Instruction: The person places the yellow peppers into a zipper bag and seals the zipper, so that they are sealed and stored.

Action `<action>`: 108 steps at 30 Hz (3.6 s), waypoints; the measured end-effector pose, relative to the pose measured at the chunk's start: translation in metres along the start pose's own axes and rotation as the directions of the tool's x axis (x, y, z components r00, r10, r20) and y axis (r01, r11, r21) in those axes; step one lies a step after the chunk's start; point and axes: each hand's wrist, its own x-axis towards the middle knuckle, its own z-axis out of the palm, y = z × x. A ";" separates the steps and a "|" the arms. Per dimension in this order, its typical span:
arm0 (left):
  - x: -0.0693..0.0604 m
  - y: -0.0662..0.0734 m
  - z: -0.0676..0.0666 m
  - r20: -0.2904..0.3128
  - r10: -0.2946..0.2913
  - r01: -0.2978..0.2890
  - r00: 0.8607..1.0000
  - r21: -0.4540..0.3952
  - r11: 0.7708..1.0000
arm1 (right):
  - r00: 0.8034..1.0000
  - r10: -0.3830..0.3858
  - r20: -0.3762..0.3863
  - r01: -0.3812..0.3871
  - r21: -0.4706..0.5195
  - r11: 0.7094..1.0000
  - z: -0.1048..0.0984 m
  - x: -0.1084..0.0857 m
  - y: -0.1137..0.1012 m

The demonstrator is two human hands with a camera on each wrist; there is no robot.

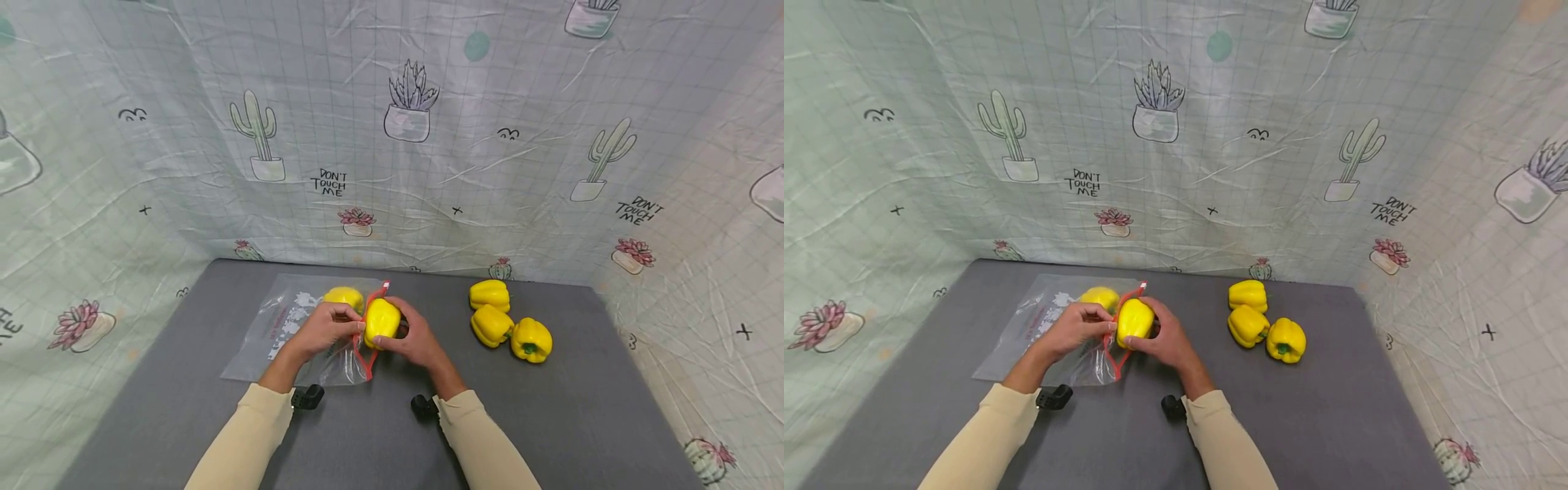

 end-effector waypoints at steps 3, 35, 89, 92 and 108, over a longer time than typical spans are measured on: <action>-0.001 0.001 0.000 0.002 0.006 -0.006 1.000 -0.002 1.000 | 1.000 -0.001 0.002 0.001 -0.006 1.000 0.001 0.000 0.000; -0.005 0.004 0.007 0.073 0.062 -0.061 0.995 -0.018 0.998 | 0.997 0.051 0.054 -0.039 -0.212 0.976 0.012 0.016 0.002; -0.012 0.005 -0.002 0.008 0.075 -0.075 0.997 0.014 0.997 | 0.969 0.081 -0.235 -0.194 -0.511 0.837 0.045 0.030 -0.011; -0.013 0.005 -0.002 0.011 0.075 -0.075 0.997 0.009 0.997 | 0.971 0.078 -0.225 -0.184 -0.499 0.847 0.044 0.029 -0.012; -0.011 0.003 0.000 0.007 0.069 -0.069 0.998 -0.025 0.997 | 0.978 0.058 -0.199 -0.160 -0.545 0.823 0.045 0.029 -0.009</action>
